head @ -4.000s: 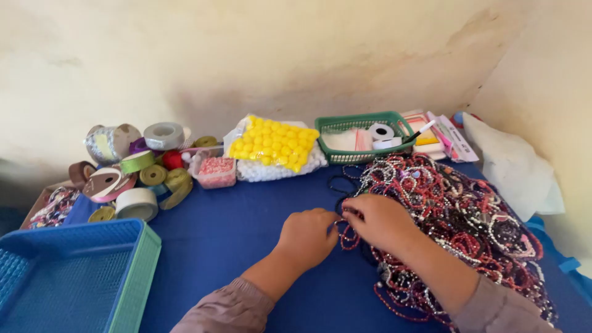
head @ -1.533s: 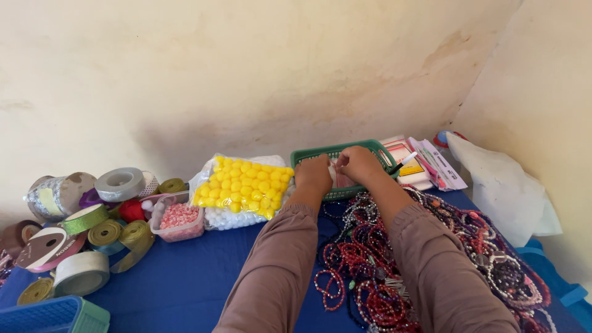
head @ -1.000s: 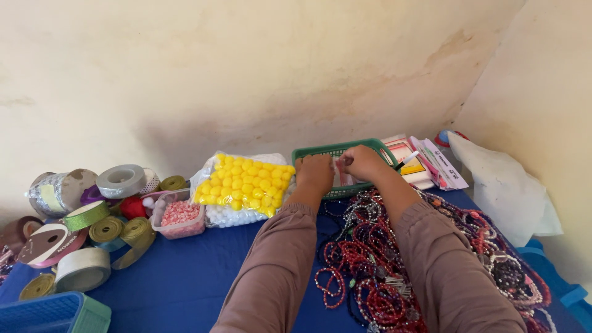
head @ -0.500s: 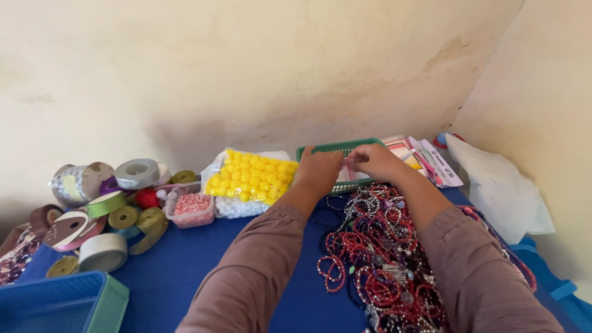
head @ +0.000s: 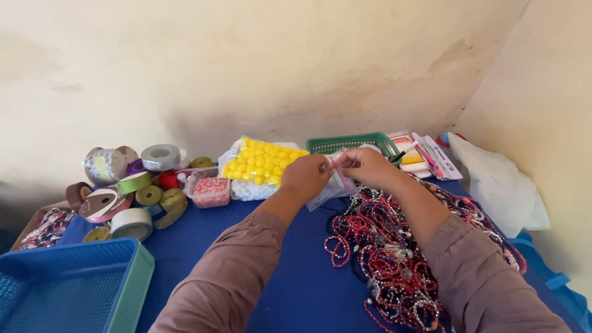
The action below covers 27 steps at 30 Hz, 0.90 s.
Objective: The person picks up beaded bracelets from a large pile on the table, places them individually into small plastic zip-top bags, and seals the bags.
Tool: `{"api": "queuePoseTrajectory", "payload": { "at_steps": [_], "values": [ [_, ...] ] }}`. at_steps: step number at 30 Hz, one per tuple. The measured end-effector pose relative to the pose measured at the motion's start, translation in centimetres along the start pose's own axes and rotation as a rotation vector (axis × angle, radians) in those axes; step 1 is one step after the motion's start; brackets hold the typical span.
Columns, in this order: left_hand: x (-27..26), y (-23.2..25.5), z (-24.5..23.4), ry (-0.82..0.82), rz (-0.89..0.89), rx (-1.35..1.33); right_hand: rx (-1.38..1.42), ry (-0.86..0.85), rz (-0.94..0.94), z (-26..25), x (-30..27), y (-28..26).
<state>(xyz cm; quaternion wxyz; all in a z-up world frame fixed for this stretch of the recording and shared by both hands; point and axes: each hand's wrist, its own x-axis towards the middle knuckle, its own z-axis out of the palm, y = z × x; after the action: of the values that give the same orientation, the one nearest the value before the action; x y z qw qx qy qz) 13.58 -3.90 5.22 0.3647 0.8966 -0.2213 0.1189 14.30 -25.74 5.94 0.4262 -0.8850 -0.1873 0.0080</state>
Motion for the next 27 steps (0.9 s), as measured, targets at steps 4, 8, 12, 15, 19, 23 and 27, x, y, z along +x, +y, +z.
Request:
{"api": "queuePoseTrajectory", "payload": {
  "at_steps": [4,8,12,15,19,23,27],
  "values": [
    [-1.7,-2.4,-1.6,-0.041,0.037,-0.009,-0.031,-0.007,-0.035,2.9,0.2,0.7],
    [-3.8,-4.3,-2.9,-0.156,-0.062,0.034,0.162,-0.06,0.167,6.6,0.2,-0.1],
    [-5.8,-7.3,-2.0,-0.16,-0.143,0.111,0.205,-0.115,0.186,10.4,0.6,0.7],
    [-7.1,-8.0,-1.7,-0.162,-0.186,0.169,0.213,-0.108,0.193,12.8,1.4,2.7],
    [-7.5,-11.0,1.2,-0.075,-0.152,0.117,0.17,-0.077,0.261,13.9,1.5,3.3],
    [-7.6,-11.9,2.4,0.014,-0.004,0.179,0.148,-0.046,0.289,14.4,2.5,6.4],
    [-8.0,-11.6,2.3,0.024,-0.013,0.167,-0.201,0.061,0.19,14.4,1.9,6.3]
  ]
}}
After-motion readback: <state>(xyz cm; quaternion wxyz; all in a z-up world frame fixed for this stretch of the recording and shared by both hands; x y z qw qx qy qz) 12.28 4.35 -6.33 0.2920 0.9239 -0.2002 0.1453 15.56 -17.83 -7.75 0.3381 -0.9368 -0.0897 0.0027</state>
